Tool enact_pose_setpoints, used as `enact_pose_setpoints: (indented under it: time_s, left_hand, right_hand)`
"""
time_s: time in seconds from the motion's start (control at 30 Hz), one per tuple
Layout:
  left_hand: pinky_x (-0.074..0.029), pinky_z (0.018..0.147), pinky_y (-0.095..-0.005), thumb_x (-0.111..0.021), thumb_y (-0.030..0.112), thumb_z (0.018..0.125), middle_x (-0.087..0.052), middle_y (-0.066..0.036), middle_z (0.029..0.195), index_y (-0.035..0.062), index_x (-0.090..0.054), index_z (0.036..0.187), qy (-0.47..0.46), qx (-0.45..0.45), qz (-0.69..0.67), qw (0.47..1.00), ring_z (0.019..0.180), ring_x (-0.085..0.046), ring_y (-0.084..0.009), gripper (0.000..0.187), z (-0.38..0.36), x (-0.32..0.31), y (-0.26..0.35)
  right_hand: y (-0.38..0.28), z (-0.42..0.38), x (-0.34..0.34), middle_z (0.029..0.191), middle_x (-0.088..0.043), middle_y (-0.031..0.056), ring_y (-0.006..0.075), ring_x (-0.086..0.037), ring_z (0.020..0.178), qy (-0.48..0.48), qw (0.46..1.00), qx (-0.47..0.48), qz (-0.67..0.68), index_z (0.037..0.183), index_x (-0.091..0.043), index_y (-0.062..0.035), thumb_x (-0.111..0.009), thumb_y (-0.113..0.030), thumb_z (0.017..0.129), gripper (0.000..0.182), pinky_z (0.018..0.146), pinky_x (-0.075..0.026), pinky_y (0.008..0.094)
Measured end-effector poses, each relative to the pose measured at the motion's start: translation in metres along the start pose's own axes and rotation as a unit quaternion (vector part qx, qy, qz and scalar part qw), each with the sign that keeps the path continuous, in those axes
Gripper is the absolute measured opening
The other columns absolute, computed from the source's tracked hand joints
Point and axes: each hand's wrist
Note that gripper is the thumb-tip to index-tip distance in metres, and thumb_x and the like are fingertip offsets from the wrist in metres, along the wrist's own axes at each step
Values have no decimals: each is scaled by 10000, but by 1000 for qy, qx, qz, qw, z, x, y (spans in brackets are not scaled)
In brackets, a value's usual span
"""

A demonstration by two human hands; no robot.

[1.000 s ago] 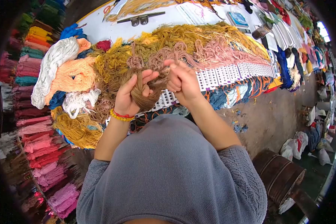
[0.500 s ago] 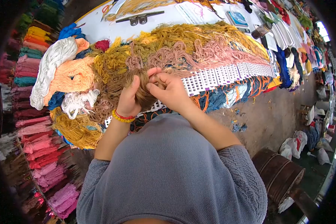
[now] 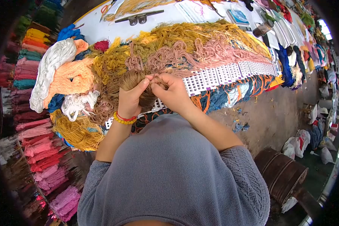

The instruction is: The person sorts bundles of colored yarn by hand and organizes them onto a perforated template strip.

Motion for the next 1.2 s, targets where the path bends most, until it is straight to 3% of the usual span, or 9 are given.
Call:
enact_pose_setpoints:
  time_s: [0.43, 0.6, 0.8, 0.93, 1.0, 1.07, 1.1, 1.13, 1.2]
  left_hand:
    - [-462, 723, -249, -563, 34, 805, -623, -55, 857, -21, -605, 894, 10, -46, 69, 996, 788, -577, -108, 113, -3, -3, 1]
    - [-464, 706, -244, -554, 29, 807, -620, -47, 842, -24, -602, 882, 10, -78, 116, 990, 773, -573, -98, 104, -4, -4, 2]
    - [-465, 710, -248, -534, 19, 811, -622, -56, 837, -30, -600, 875, 9, -83, 125, 989, 773, -574, -102, 104, -4, -2, 2]
    - [-462, 745, -274, -521, 29, 816, -622, -99, 887, -37, -592, 874, 9, -37, 71, 997, 812, -583, -143, 113, -3, -1, 4]
    - [-475, 710, -270, -507, 31, 819, -624, -101, 856, -42, -587, 854, 12, -35, 59, 998, 770, -590, -139, 114, -1, 2, 5]
    - [-490, 688, -298, -485, 43, 826, -619, -128, 851, -30, -568, 853, 23, 55, -123, 991, 739, -599, -171, 114, -1, 7, 9]
    - [-501, 665, -322, -453, 72, 848, -611, -141, 842, -18, -544, 876, 39, 82, -141, 986, 707, -600, -192, 131, 0, 10, 10]
    - [-501, 665, -322, -453, 72, 848, -611, -141, 842, -18, -544, 876, 39, 81, -142, 986, 707, -600, -192, 131, 1, 13, 10]
    - [-504, 665, -323, -432, 107, 869, -603, -134, 843, -15, -531, 898, 8, 105, -223, 969, 692, -600, -193, 159, 1, 19, 10]
  right_hand:
    - [3, 0, -3, 759, -548, -23, 16, -463, 673, 20, 996, -35, 78, 821, -569, 11, -559, -15, 791, 41, 588, -376, 161]
    - [-1, -1, -3, 733, -534, -33, 10, -447, 647, 19, 999, -24, 14, 796, -564, 8, -560, -24, 794, 33, 561, -365, 155]
    - [3, 0, -3, 703, -516, -46, 0, -421, 623, 29, 998, -3, 62, 793, -564, 7, -561, -32, 796, 39, 533, -333, 145]
    - [5, 3, -7, 687, -520, -35, 6, -409, 569, 71, 995, 33, 59, 778, -568, -6, -569, -29, 786, 25, 498, -319, 154]
    - [-4, 2, -6, 676, -532, -7, 31, -380, 483, 54, 989, -39, 133, 795, -567, -20, -538, -78, 808, 65, 452, -305, 176]
    - [-12, 10, 6, 626, -507, 3, 55, -326, 415, -34, 929, -182, 321, 824, -557, -47, -458, -159, 848, 152, 413, -276, 203]
    - [-10, 9, 9, 567, -445, -14, 60, -296, 403, -91, 850, -188, 484, 973, -548, -62, -394, -235, 877, 251, 405, -265, 213]
    - [-10, 8, 11, 567, -445, -14, 60, -296, 403, -92, 850, -188, 484, 973, -548, -62, -394, -235, 877, 251, 405, -265, 213]
    - [-16, 5, 12, 533, -392, -27, 55, -295, 413, -227, 737, -141, 620, 1052, -504, -58, -371, -230, 879, 278, 418, -267, 200]
Point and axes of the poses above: each hand's wrist, its own z-axis towards the middle knuckle, its own x-axis out of the back of the hand, y = z × x
